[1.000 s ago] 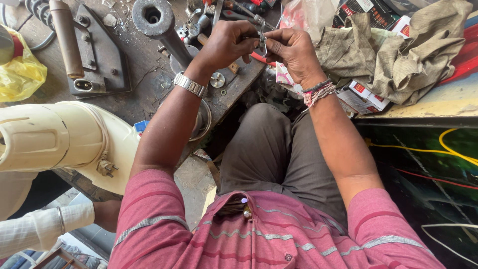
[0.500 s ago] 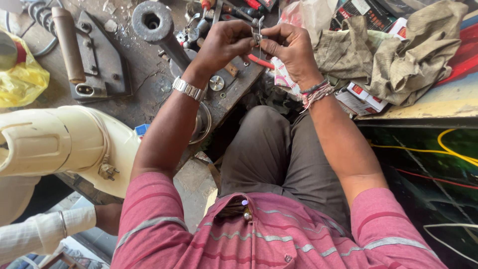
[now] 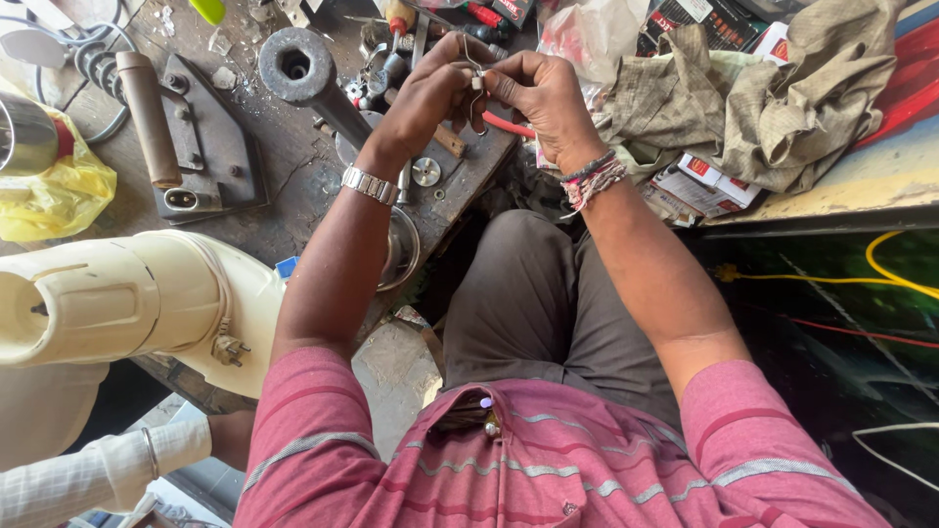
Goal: The person retrieves a small plastic bag of parts from a glass cabinet, then sits at a workbench and uses pliers and a screwdriver to disassemble and reassemble a metal thermos-like container. They insert a small metal component into the container and tighten it.
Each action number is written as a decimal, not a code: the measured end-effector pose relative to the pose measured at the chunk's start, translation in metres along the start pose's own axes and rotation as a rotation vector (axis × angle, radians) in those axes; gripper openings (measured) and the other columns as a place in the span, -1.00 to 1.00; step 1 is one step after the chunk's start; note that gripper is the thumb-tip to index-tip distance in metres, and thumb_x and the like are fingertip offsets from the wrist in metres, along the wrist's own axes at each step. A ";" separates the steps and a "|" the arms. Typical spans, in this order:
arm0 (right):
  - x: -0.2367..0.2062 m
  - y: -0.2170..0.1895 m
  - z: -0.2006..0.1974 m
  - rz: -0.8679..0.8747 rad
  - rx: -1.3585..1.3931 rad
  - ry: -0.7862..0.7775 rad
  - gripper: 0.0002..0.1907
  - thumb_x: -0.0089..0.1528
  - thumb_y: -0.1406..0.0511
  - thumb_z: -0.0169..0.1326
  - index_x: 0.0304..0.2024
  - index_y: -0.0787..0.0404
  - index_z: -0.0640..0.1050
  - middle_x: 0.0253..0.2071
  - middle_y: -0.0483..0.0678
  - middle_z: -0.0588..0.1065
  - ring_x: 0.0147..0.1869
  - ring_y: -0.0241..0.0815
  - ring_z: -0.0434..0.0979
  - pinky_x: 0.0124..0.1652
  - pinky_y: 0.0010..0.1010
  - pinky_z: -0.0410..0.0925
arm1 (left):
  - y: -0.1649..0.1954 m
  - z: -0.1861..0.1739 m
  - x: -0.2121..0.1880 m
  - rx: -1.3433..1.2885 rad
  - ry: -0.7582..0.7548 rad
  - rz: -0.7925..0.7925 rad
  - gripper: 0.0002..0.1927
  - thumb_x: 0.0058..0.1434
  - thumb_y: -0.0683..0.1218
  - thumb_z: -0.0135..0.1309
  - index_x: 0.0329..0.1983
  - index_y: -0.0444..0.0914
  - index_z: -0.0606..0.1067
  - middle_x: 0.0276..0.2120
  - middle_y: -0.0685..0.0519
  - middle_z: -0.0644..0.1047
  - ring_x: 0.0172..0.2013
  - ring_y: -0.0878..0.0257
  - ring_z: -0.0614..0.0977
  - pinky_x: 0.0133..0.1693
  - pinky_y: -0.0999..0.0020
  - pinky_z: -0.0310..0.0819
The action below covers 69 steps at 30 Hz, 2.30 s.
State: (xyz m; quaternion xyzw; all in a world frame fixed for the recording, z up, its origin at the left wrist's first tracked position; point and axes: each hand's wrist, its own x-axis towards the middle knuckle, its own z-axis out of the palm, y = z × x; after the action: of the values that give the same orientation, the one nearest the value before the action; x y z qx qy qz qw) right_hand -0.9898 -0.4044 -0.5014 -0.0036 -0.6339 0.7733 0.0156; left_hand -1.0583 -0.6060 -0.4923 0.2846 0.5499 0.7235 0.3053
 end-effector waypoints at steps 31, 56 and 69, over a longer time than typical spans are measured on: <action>0.001 0.099 -0.035 -0.439 -1.737 -0.170 -0.61 0.13 0.08 0.38 -0.26 0.22 0.57 0.22 0.19 0.41 0.24 0.15 0.43 0.10 0.02 0.29 | -0.036 -0.024 0.010 -0.046 0.320 0.005 -0.72 0.55 0.07 -0.06 -0.04 -0.25 0.39 -0.52 0.04 0.55 -0.62 0.27 0.62 -0.65 0.51 0.33; -0.074 0.021 -0.002 0.363 0.121 -0.026 -0.77 0.33 0.29 0.20 -0.08 0.26 0.44 -0.30 -0.05 0.54 -0.28 -0.23 0.63 -0.29 -0.39 0.54 | -0.037 -0.002 0.016 0.324 0.397 0.362 -0.80 0.59 -0.06 -0.06 -0.12 -0.29 0.33 -0.50 0.09 0.49 -0.56 0.39 0.55 -0.55 0.43 0.48; -0.081 0.038 0.022 0.440 -0.239 0.078 -0.59 0.23 0.51 0.13 0.15 0.31 0.53 -0.13 0.03 0.46 -0.26 -0.09 0.33 -0.30 -0.26 0.23 | -0.019 0.009 0.008 0.510 0.393 0.395 -0.81 0.57 -0.10 -0.07 -0.12 -0.30 0.26 -0.52 0.07 0.53 -0.58 0.28 0.62 -0.57 0.37 0.46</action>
State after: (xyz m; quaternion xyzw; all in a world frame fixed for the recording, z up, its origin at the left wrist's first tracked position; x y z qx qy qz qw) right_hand -0.9101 -0.4354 -0.5357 -0.1730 -0.7035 0.6771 -0.1292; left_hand -1.0540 -0.5907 -0.5085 0.3079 0.6949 0.6491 -0.0319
